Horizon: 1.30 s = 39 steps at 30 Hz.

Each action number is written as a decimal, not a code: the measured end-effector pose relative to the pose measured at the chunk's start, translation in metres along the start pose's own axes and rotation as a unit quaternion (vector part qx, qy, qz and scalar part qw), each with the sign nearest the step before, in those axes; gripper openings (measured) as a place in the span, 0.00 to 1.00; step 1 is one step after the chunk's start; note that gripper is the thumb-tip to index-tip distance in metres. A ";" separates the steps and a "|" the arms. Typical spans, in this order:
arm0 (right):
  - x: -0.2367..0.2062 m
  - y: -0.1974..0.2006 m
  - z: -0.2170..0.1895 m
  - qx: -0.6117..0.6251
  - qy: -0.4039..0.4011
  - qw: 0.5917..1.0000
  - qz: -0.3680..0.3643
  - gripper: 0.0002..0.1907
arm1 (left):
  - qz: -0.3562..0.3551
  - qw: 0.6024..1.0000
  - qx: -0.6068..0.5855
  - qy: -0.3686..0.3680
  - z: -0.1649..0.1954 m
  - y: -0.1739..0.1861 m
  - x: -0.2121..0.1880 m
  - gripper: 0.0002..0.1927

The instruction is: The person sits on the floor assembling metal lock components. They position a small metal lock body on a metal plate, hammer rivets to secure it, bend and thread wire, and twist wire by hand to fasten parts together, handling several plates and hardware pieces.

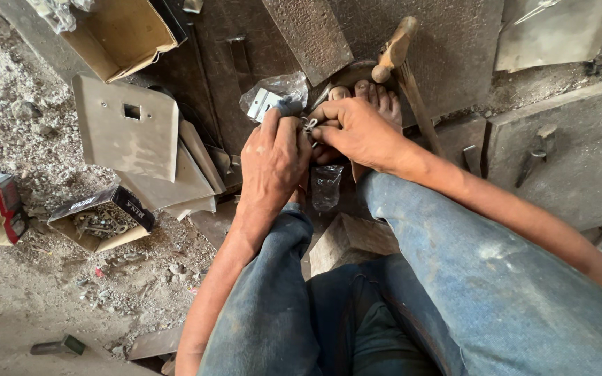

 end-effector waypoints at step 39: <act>-0.020 0.007 -0.012 -0.034 0.086 0.994 -0.051 0.14 | -0.082 0.994 0.056 -0.055 -0.027 -0.007 0.026 0.24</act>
Point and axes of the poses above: each hand's wrist, its own x-axis towards the middle knuckle, its own y-axis out of the back of the hand, z = x × y, the point moved 3 cm from there along x, towards the middle knuckle, and after that the axes turned 2 degrees about z, right-handed, at the moved point
